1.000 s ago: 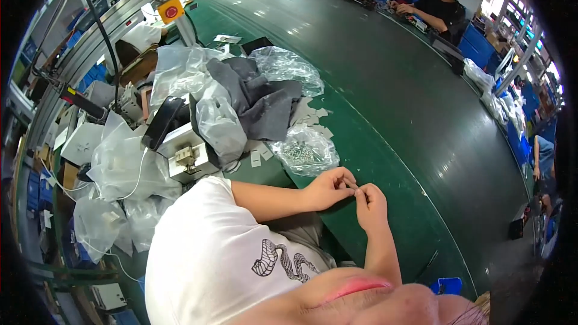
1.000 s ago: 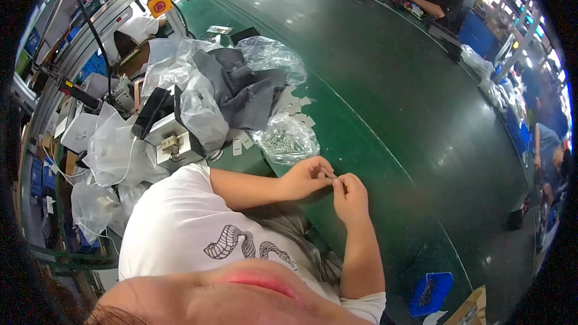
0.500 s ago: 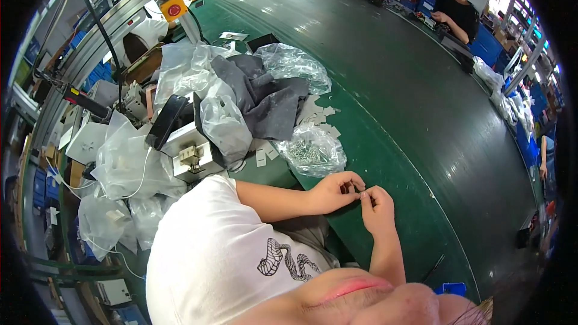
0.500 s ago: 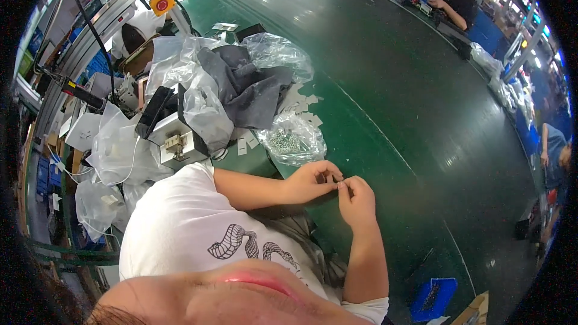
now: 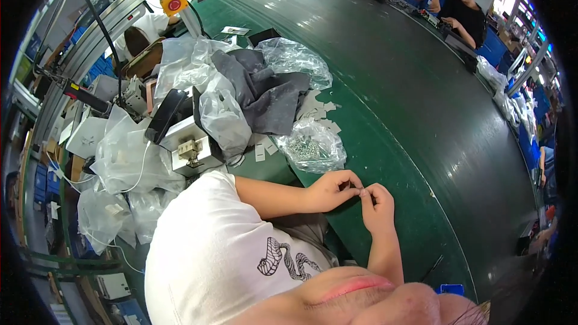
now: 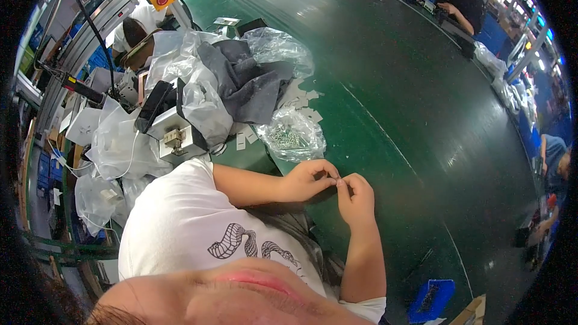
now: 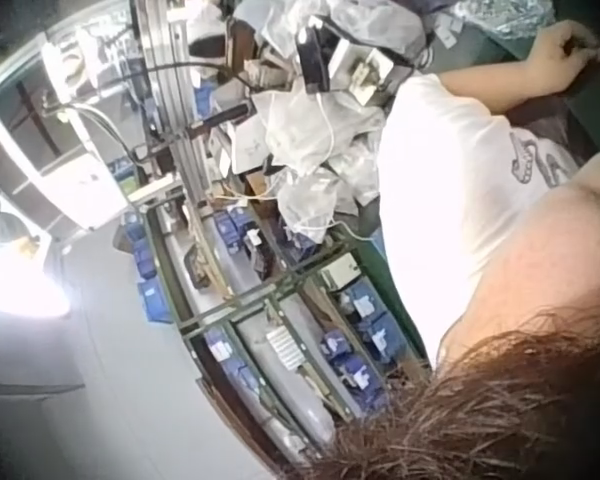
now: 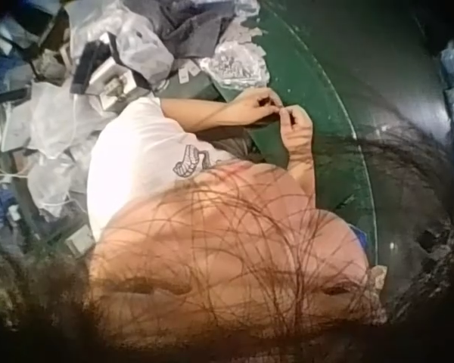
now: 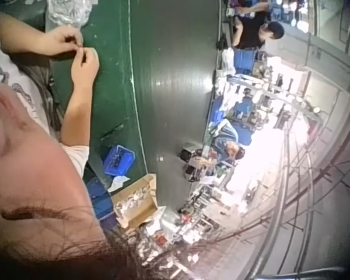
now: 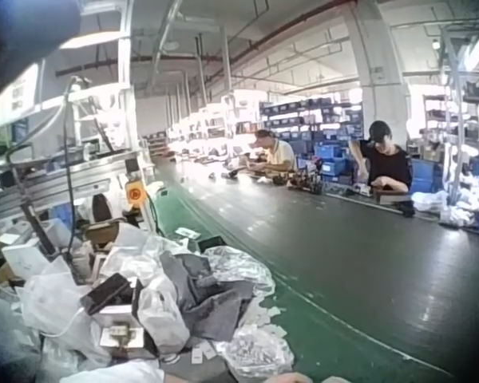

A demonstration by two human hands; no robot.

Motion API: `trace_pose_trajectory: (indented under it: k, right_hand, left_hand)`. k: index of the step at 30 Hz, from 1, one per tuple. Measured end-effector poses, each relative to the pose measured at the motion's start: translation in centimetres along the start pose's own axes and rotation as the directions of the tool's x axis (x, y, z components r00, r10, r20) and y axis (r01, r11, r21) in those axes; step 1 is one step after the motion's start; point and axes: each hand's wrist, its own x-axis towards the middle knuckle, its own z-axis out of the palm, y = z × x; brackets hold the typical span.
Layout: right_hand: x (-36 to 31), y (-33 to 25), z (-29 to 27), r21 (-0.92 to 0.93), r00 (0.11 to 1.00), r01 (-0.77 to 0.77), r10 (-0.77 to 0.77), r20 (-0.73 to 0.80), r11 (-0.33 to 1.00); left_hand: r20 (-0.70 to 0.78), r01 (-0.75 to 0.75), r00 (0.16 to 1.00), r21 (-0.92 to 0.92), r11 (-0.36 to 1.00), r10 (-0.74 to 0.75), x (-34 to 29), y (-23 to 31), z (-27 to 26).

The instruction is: The recorder is assembling electronic components, connecting wiring to a circuit board and housing at a manufacturing workstation.

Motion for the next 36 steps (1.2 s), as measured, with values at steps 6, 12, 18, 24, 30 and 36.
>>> trace_pose_trajectory:
  k: [6, 12, 18, 24, 30, 36]
  right_hand:
    - [0.2, 0.2, 0.1, -0.037, 1.000, -0.007, 0.007, 0.005, 0.999]
    - [0.0, 1.8, 0.9, 0.118, 0.993, -0.057, 0.069, -0.098, 0.991]
    - [0.0, 0.5, 0.8, 0.051, 0.994, 0.063, -0.058, -0.092, 0.997]
    - [0.2, -0.5, 0.3, -0.001, 0.995, 0.061, -0.061, -0.077, 0.998]
    - [0.2, -0.6, 0.2, -0.059, 0.995, 0.057, -0.062, -0.081, 0.997]
    - [0.0, -0.9, 0.4, -0.044, 0.998, 0.011, -0.014, -0.069, 0.999]
  left_hand:
    - [0.041, 0.046, 0.998, -0.086, 0.995, -0.042, 0.0, -0.6, 0.0]
    - [0.051, 0.061, 0.997, -0.145, 0.988, -0.054, 0.1, -1.5, 0.2]
    - [0.030, 0.042, 0.999, -0.208, 0.977, -0.037, 0.0, -2.1, 0.4]
    - [0.069, 0.085, 0.995, -0.175, 0.981, -0.074, 0.2, -1.6, 0.2]
    - [0.071, 0.086, 0.995, -0.146, 0.986, -0.077, 0.3, -1.5, 0.1]
    - [0.041, 0.072, 0.997, -0.101, 0.992, -0.068, 0.2, -1.5, 0.2]
